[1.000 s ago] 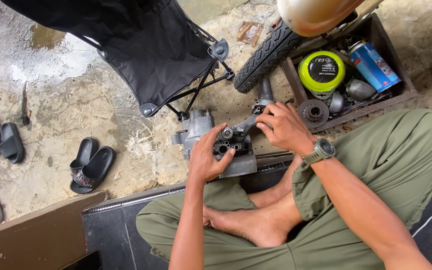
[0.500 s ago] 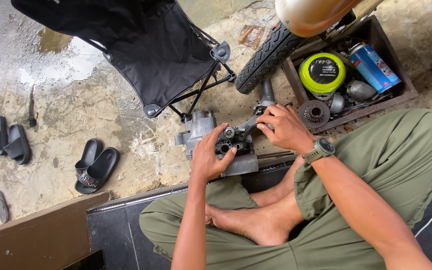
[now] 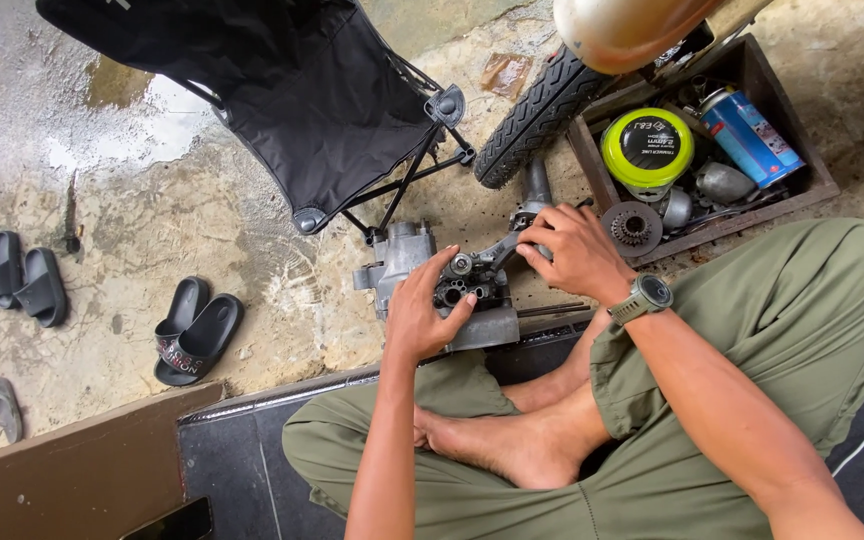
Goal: A person is sitting on the floor, working on the internal components of a motorcycle engine casing, likely assembling or inspecting gears and shafts.
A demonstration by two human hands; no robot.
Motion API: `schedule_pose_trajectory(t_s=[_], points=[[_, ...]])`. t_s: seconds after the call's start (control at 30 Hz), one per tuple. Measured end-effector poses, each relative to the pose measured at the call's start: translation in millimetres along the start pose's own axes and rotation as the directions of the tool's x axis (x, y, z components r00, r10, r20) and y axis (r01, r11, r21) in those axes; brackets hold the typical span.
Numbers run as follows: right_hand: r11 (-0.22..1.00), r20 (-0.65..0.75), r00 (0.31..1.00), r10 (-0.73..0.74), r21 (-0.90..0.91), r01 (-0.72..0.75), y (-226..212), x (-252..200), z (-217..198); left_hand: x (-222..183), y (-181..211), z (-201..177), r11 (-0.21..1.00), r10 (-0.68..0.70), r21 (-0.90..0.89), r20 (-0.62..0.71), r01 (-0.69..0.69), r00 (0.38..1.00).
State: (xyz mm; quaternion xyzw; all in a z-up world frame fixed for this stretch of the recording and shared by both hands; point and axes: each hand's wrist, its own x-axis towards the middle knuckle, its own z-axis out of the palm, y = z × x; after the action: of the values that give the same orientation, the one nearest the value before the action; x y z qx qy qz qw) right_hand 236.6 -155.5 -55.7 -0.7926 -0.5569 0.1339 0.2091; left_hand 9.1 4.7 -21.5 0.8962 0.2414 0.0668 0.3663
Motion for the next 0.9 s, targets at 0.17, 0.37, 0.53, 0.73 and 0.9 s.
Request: schedule_pose_trajectory(t_s=[0.17,0.37,0.53,0.73,0.9], points=[[1.0,0.038,0.999,0.002,0.015,-0.003,-4.3,2.5,-3.1,1.2,-0.8,1.1,1.0,-0.002,0.002,-0.002,0.002,1.0],[0.999,-0.03,0.999,-0.033,0.0,0.033,-12.2,-1.3,-2.3,0.4,-3.1,1.2,1.0,0.001,0.016,0.009,-0.001,1.0],[0.998,-0.077,0.996,-0.051,0.025,0.053,-4.8,-2.7,6.4,-1.5,-1.1,-0.3,1.0,-0.007,0.003,0.02,0.007,1.0],[0.999,0.014,1.0,0.009,0.048,-0.01,-3.3,-0.4,3.7,-1.5,-3.1,1.4,1.0,-0.003,0.012,0.011,0.003,1.0],[1.0,0.031,0.999,-0.02,0.005,0.02,-18.7,0.9,-7.0,-0.7,-5.8,3.3,1.0,-0.015,0.026,0.012,0.015,1.0]])
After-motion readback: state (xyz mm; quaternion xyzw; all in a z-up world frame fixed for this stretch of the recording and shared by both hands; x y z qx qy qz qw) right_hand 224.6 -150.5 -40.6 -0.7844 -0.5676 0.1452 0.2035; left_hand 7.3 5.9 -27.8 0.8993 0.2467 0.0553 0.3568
